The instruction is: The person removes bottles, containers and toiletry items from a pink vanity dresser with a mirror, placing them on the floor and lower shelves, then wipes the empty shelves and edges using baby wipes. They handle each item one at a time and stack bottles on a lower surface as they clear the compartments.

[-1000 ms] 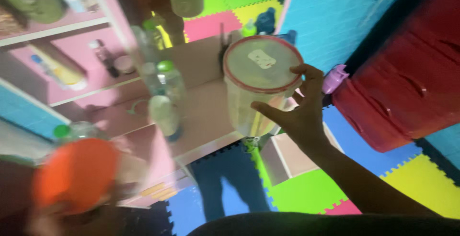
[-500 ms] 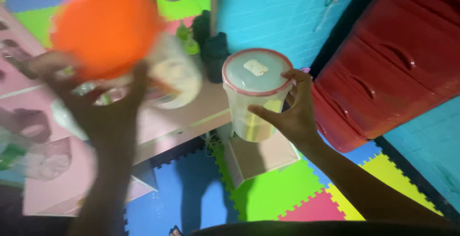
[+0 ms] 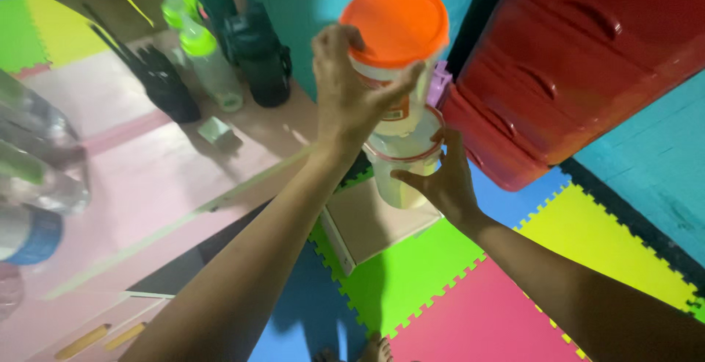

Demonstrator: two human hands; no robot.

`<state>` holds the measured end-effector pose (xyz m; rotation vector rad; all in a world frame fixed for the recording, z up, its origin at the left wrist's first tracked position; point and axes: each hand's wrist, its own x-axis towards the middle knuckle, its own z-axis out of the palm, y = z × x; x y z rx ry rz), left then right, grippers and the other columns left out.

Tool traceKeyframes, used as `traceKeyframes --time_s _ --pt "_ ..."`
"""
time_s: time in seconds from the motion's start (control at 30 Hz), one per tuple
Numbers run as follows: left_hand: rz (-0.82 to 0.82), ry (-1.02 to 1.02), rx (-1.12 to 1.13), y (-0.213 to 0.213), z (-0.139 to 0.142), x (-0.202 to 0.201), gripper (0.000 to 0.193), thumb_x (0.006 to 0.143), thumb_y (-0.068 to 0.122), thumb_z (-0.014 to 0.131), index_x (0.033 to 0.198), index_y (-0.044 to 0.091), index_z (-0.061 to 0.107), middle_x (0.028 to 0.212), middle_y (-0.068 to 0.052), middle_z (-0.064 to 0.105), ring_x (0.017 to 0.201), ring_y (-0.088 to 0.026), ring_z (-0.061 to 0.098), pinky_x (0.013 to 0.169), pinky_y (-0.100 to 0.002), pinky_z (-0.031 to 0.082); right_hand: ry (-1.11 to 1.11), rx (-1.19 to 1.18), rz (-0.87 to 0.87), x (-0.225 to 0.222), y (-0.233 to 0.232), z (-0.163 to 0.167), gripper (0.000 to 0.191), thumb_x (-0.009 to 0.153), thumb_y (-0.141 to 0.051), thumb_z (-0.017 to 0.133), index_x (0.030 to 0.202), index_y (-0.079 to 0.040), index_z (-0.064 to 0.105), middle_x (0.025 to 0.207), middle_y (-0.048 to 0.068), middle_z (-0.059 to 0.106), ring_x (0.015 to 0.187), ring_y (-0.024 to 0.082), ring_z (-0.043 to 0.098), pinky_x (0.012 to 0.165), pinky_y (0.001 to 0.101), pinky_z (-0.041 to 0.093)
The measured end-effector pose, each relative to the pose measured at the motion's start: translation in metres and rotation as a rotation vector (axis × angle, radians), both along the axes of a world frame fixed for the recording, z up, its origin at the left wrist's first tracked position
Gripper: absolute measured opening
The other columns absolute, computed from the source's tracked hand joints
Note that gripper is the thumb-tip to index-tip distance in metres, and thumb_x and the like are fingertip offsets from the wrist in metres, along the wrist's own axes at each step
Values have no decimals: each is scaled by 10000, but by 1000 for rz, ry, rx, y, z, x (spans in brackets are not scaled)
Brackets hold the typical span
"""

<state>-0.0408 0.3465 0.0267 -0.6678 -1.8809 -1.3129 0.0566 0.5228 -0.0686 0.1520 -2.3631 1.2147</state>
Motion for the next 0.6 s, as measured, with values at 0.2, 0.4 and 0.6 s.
traceKeyframes --time_s 0.2,0.4,0.6 --pt "-83 -34 -82 21 -127 -30 796 759 561 922 1210 87 468 1203 -130 455 1203 -327 489 986 -492 485 0 205 -115 -30 5 -105 921 680 -330 1012 1261 -20 368 1201 165 499 1109 323 573 939 403 528" --pt "-153 -117 -83 15 -225 -51 835 762 629 913 1218 95 461 1200 -103 462 1173 -285 534 1000 -436 542 -30 156 -167 -43 -18 -180 957 659 -310 1019 1279 9 364 1201 177 492 1128 345 552 962 441 505" --pt "-240 -112 -117 4 -264 -38 902 749 662 889 1259 53 461 1172 -95 463 1142 -258 575 1018 -408 564 -49 217 -162 -40 -26 -222 836 676 -275 1005 1185 11 407 1166 184 457 1087 376 502 915 465 484"
